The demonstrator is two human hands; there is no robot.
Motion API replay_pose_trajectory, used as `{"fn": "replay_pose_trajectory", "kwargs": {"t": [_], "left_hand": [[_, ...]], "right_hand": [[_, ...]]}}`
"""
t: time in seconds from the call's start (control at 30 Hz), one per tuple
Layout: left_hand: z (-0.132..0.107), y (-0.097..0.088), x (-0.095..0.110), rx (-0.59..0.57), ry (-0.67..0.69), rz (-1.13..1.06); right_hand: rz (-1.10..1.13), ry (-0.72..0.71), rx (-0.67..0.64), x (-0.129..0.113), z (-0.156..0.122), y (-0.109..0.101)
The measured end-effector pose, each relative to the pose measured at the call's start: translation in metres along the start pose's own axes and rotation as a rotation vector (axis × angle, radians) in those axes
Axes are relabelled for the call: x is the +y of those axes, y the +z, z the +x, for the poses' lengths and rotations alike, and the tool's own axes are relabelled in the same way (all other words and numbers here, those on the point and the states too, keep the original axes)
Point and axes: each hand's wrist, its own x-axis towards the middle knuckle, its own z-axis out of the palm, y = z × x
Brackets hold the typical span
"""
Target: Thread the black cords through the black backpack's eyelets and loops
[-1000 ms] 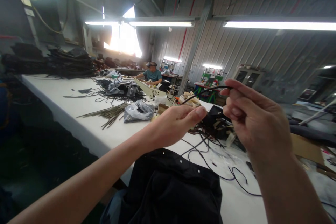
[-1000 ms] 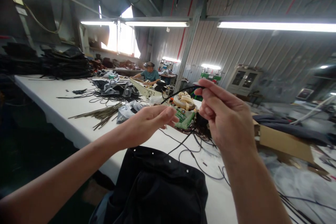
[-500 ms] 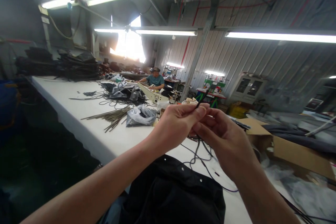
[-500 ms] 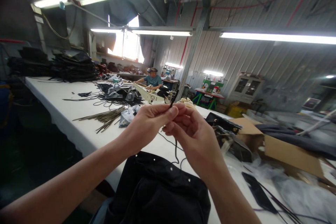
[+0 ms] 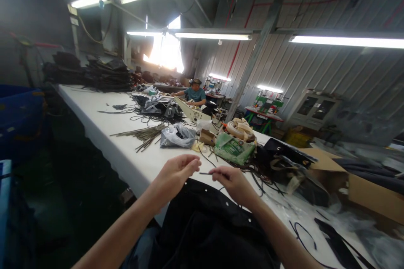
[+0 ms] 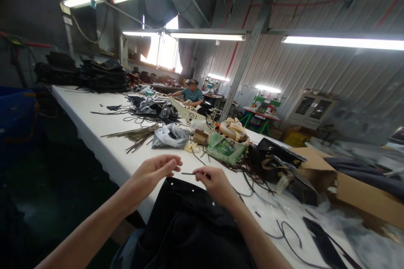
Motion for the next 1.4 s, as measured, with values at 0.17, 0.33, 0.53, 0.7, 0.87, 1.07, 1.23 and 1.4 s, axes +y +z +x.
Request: {"fn": "replay_pose_trajectory", "kwargs": {"t": [0.17,0.33,0.53,0.7,0.87,1.07,1.23,1.4], "left_hand": [[-0.040,-0.025,-0.083,0.229,-0.245,-0.113],[-0.059,-0.029,-0.113,0.254,-0.306,-0.170],[-0.055,-0.027,-0.119,0.249,-0.291,-0.229],[-0.054,-0.029,-0.122,0.254,-0.299,-0.249],[-0.054,-0.029,-0.127,0.269,-0.303,-0.277],[-0.051,-0.027,-0.134,0.281,-0.313,-0.282],[-0.047,-0.025,-0.138,0.286,-0.320,-0.273],[-0.045,-0.022,-0.146,0.297,-0.336,-0.279]], "right_hand": [[0.042,0.020,-0.118,0.036,0.009,0.065],[0.044,-0.015,-0.174,0.048,0.021,0.074],[0.035,-0.029,-0.204,0.049,0.025,0.080],[0.057,-0.032,-0.239,0.049,0.025,0.081],[0.074,-0.006,-0.234,0.053,0.027,0.081],[0.096,-0.025,-0.272,0.051,0.029,0.086],[0.099,-0.051,-0.274,0.051,0.030,0.088],[0.069,-0.075,-0.242,0.052,0.032,0.087]]}}
